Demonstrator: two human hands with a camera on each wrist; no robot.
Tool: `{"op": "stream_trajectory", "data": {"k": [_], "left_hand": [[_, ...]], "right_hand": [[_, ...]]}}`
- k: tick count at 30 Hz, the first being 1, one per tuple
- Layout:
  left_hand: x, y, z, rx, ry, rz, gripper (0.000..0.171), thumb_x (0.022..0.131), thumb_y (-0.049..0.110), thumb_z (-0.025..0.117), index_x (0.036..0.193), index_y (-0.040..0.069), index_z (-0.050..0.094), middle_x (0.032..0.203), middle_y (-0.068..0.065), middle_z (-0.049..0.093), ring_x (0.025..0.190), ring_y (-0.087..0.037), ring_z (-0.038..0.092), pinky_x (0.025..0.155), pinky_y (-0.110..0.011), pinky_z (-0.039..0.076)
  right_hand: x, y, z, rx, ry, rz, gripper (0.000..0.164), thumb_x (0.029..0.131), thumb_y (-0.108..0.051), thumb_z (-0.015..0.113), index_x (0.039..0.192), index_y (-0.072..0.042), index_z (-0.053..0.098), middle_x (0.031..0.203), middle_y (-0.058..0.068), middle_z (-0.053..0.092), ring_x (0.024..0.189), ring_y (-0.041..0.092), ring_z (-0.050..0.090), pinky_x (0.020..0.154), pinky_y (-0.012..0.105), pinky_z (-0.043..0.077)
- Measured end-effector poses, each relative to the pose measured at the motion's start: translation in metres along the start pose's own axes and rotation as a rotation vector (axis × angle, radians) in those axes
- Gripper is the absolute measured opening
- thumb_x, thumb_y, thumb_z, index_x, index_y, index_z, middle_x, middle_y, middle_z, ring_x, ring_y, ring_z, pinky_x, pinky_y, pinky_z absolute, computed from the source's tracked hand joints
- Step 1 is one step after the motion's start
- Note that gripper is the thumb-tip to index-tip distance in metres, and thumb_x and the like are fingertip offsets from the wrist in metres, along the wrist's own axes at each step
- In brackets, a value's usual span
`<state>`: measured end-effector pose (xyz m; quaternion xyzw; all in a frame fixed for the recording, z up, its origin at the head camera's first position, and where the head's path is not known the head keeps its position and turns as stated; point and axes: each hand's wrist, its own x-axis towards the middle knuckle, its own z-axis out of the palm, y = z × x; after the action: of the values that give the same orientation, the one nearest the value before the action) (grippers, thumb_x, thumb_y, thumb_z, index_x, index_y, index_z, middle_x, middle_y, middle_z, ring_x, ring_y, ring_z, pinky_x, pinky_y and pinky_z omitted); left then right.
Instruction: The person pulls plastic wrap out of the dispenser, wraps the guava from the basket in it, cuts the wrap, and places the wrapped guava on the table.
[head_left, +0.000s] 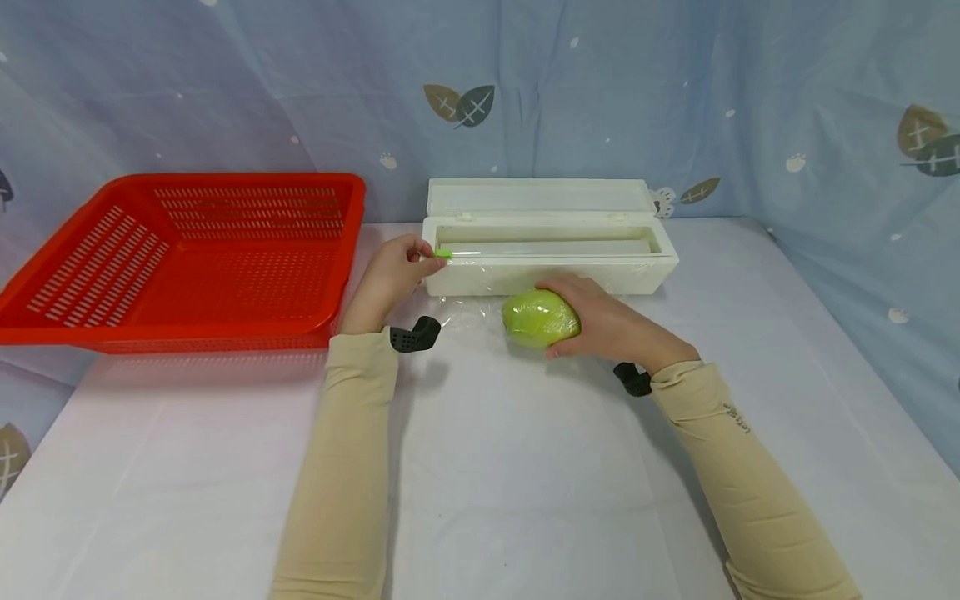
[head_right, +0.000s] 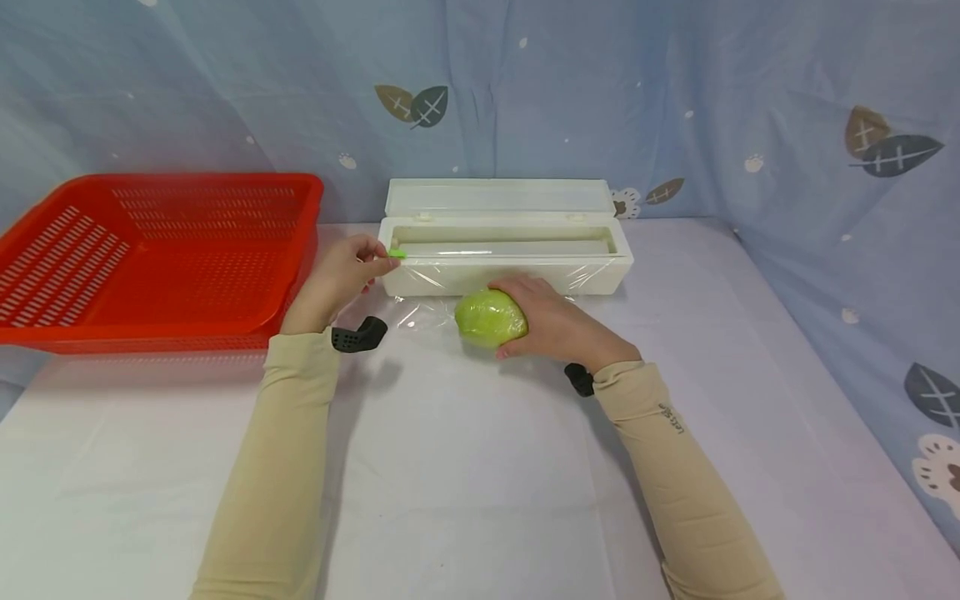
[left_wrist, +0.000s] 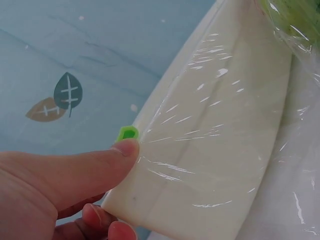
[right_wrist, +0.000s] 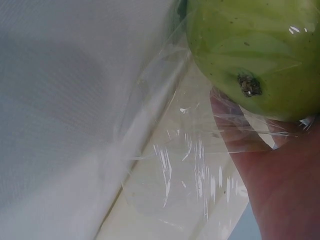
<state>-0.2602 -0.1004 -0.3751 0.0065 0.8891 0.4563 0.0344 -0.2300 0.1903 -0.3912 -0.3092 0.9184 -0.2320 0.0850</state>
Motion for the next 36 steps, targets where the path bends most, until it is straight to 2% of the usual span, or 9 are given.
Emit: {"op": "stream_trajectory", "data": {"k": [5, 14, 21, 26, 28, 33, 36], "left_hand": [[0.0002, -0.0013, 0.0002, -0.021, 0.003, -0.012, 0.024, 0.085, 0.024, 0.061, 0.102, 0.009, 0.052, 0.088, -0.008, 0.043, 0.078, -0.022, 0.045, 0.063, -0.029, 0.038], [0.0011, -0.0005, 0.0011, -0.026, 0.012, -0.016, 0.019, 0.085, 0.023, 0.060, 0.101, 0.012, 0.058, 0.091, -0.008, 0.046, 0.083, -0.022, 0.043, 0.066, -0.030, 0.039], [0.0016, 0.0016, 0.0019, 0.046, 0.017, 0.046, 0.016, 0.086, 0.020, 0.057, 0.100, 0.013, 0.062, 0.088, -0.008, 0.047, 0.082, -0.022, 0.041, 0.065, -0.031, 0.033], [0.0006, 0.0034, 0.0016, 0.079, 0.020, 0.063, 0.015, 0.086, 0.020, 0.058, 0.098, 0.012, 0.061, 0.084, -0.008, 0.047, 0.079, -0.022, 0.041, 0.064, -0.031, 0.033], [-0.0001, 0.0037, 0.0012, 0.087, 0.030, 0.090, 0.015, 0.085, 0.019, 0.059, 0.097, 0.010, 0.061, 0.083, -0.009, 0.048, 0.077, -0.023, 0.042, 0.063, -0.032, 0.033], [-0.0014, 0.0047, -0.0002, 0.119, 0.066, 0.195, 0.018, 0.083, 0.017, 0.061, 0.099, 0.008, 0.062, 0.092, -0.007, 0.051, 0.083, -0.022, 0.046, 0.070, -0.032, 0.038], [-0.0024, 0.0065, -0.0007, 0.146, 0.069, 0.220, 0.019, 0.083, 0.019, 0.061, 0.100, 0.011, 0.064, 0.099, -0.004, 0.052, 0.088, -0.020, 0.046, 0.072, -0.032, 0.041]], "right_hand": [[0.0001, 0.0006, -0.0001, 0.003, 0.002, -0.009, 0.092, 0.062, -0.039, 0.080, 0.136, -0.018, 0.030, 0.137, 0.000, 0.029, 0.121, 0.021, 0.027, 0.095, 0.044, 0.029], [0.0006, 0.0019, 0.0002, 0.004, 0.009, -0.028, 0.091, 0.061, -0.039, 0.080, 0.135, -0.018, 0.031, 0.137, -0.001, 0.029, 0.121, 0.020, 0.027, 0.096, 0.043, 0.028], [0.0000, 0.0001, 0.0006, 0.008, 0.007, -0.014, 0.091, 0.062, -0.038, 0.080, 0.136, -0.018, 0.030, 0.136, 0.001, 0.030, 0.121, 0.021, 0.028, 0.095, 0.044, 0.029], [-0.0005, 0.0007, 0.0010, 0.020, -0.001, -0.003, 0.091, 0.063, -0.037, 0.080, 0.136, -0.018, 0.030, 0.136, 0.000, 0.029, 0.120, 0.020, 0.028, 0.095, 0.044, 0.029], [-0.0004, 0.0010, 0.0014, 0.023, -0.004, 0.000, 0.091, 0.063, -0.037, 0.080, 0.136, -0.019, 0.029, 0.136, 0.000, 0.029, 0.120, 0.020, 0.028, 0.095, 0.044, 0.029], [-0.0002, 0.0007, 0.0007, 0.024, 0.003, -0.012, 0.090, 0.062, -0.037, 0.080, 0.135, -0.019, 0.030, 0.135, -0.001, 0.030, 0.119, 0.019, 0.028, 0.095, 0.043, 0.029], [-0.0004, 0.0007, 0.0001, 0.021, 0.006, -0.016, 0.090, 0.062, -0.037, 0.080, 0.135, -0.018, 0.031, 0.135, -0.001, 0.030, 0.120, 0.019, 0.028, 0.095, 0.043, 0.029]]}}
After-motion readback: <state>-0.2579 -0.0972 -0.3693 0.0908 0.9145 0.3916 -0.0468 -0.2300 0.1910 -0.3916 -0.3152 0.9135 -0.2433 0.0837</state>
